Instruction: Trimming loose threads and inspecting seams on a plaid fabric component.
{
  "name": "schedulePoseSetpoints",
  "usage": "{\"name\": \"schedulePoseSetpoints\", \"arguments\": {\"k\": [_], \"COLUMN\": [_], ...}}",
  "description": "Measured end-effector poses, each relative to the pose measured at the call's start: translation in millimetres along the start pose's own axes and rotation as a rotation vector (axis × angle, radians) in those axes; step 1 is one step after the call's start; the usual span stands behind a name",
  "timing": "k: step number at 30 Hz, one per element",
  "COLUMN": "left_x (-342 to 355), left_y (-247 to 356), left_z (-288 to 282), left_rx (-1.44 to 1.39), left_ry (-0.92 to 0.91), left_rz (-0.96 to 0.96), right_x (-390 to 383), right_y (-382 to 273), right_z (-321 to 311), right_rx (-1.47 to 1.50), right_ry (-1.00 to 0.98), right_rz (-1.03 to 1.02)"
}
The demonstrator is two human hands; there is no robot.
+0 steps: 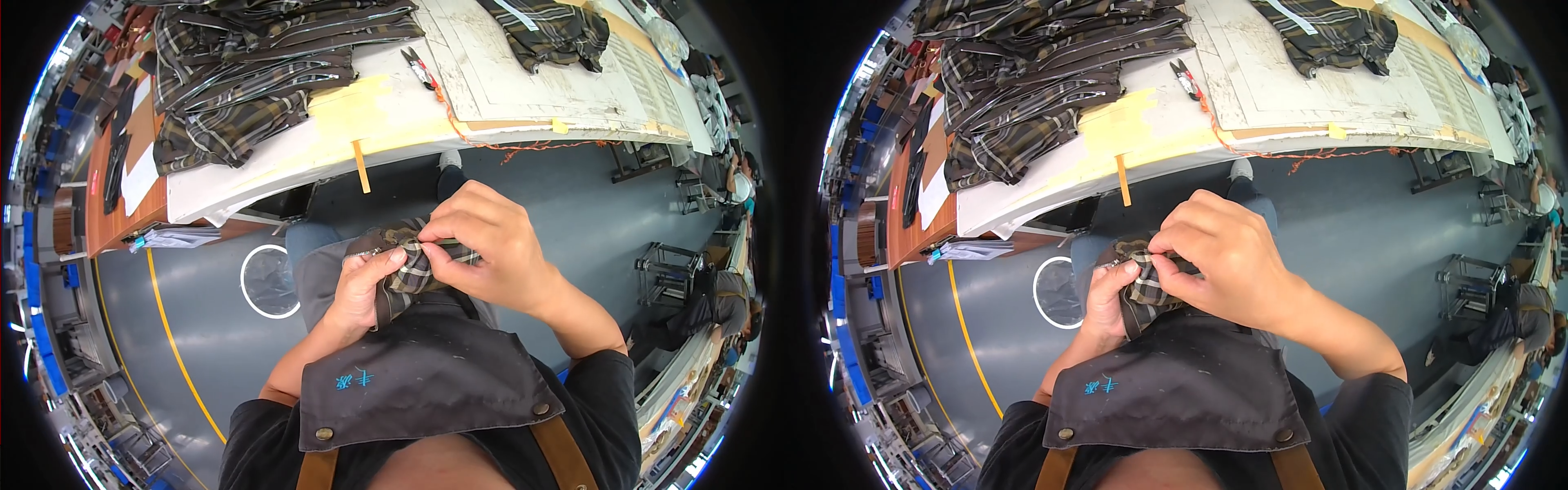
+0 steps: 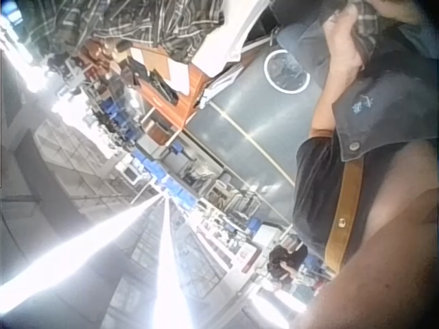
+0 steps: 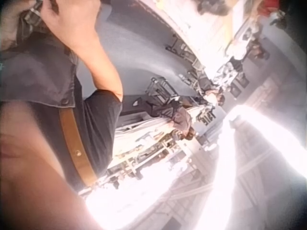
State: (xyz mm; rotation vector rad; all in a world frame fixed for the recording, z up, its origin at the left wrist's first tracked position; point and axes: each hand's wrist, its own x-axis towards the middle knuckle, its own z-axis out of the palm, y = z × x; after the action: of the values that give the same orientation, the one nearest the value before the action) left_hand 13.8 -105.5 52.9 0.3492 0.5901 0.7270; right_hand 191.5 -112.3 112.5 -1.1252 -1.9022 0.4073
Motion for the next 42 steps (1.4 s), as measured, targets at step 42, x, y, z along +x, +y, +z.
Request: {"name": "schedulePoseSetpoints", "arguments": {"k": [42], "left_x": [1.1], "left_y": [1.6], "left_z": [2.7], "left_rx": [0.13], "left_ry": [0.089], "left_rz": [0.101], "right_x": [4.5], "right_y": [-3.3], "right_z": [-0.9], "right_rx": [-0.218], "right_ry": [-0.124], "right_rz": [-0.108]}}
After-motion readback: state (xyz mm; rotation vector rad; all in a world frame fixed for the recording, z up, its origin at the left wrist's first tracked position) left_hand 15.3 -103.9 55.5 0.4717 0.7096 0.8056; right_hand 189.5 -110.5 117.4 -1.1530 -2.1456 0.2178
